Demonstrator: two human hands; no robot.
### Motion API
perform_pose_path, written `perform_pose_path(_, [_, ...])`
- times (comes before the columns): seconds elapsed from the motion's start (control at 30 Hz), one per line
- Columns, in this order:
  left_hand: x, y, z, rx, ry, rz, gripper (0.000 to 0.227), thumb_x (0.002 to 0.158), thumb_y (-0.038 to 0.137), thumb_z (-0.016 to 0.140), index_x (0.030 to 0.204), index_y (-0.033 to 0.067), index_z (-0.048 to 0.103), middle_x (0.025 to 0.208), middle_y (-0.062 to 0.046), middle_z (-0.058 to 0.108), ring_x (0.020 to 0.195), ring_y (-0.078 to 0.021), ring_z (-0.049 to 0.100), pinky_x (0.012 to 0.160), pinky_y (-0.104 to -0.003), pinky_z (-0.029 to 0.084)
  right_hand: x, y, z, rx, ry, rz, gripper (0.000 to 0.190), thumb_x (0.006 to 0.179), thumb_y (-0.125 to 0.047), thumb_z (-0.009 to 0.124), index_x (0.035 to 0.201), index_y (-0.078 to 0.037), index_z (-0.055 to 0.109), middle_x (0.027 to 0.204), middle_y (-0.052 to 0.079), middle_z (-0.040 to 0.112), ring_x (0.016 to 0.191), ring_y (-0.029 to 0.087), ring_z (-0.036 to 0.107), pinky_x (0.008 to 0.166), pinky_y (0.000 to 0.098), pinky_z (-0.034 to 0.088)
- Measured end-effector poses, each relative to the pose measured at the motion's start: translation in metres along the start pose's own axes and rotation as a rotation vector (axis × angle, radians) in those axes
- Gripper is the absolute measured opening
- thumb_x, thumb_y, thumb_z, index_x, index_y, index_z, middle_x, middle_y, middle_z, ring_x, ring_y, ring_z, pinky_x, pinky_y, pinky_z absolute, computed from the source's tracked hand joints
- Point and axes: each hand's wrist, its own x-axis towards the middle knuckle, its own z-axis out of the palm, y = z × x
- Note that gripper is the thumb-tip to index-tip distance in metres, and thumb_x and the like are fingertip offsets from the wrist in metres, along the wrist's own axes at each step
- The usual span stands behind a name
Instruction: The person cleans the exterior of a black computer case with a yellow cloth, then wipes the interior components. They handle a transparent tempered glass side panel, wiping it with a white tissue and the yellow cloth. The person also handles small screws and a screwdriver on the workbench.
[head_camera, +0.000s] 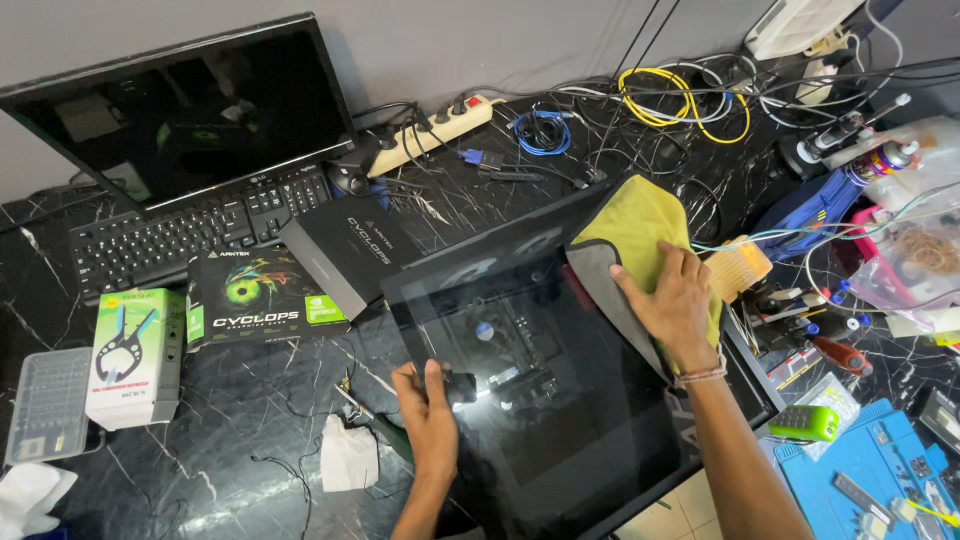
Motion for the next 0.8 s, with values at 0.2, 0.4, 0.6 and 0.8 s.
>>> perform_pose_path(0.2, [-0.005, 0.018, 0.005, -0.062, -0.02, -0.065, 0.024, 0.11, 0.039, 0.052, 0.109, 0.0154, 0.048, 0.104, -0.006, 0.074, 0.096, -0.0139, 0.063, 0.09, -0.032, 0.047, 0.033, -0.008, -0.011, -0.026, -0.192, 0.224, 0.103, 0.086, -0.086, 0.06, 0.143, -0.001, 0.054, 0.138, 0.028, 0.059, 0.131, 0.049, 0.054, 0.11, 0.061, 0.043])
perform_pose_path(0.4, [-0.02, 0.053, 0.0, -0.029, -0.067, -0.029, 0.025, 0.111, 0.04, 0.045, 0.117, 0.0159, 0.05, 0.102, -0.003, 0.072, 0.091, -0.0148, 0.062, 0.086, -0.033, 0.05, 0.043, -0.049, -0.071, 0.191, -0.42, 0.496, 0.107, 0.085, -0.081, 0.059, 0.153, 0.0, 0.041, 0.146, 0.028, 0.059, 0.135, 0.049, 0.056, 0.11, 0.0563, 0.044])
perform_pose_path(0.6, [-0.036, 0.142, -0.014, -0.198, -0.092, -0.223, 0.022, 0.111, 0.034, 0.045, 0.118, 0.0128, 0.045, 0.105, -0.012, 0.071, 0.066, -0.0209, 0.061, 0.066, -0.035, 0.05, 0.058, -0.039, -0.107, 0.267, -0.285, 0.351, 0.07, 0.094, -0.073, 0.063, 0.111, -0.006, 0.063, 0.099, 0.012, 0.069, 0.09, 0.031, 0.064, 0.082, 0.0478, 0.046])
perform_pose_path(0.8, [-0.043, 0.25, -0.029, 0.005, -0.068, -0.042, 0.061, 0.104, 0.06, 0.028, 0.11, 0.0165, 0.07, 0.088, -0.007, 0.077, 0.081, -0.0181, 0.073, 0.084, -0.033, 0.054, 0.099, -0.046, -0.164, 0.622, 0.027, 0.225, 0.047, 0.107, -0.054, 0.065, 0.131, -0.014, 0.073, 0.117, 0.002, 0.075, 0.102, 0.015, 0.066, 0.085, 0.0332, 0.051])
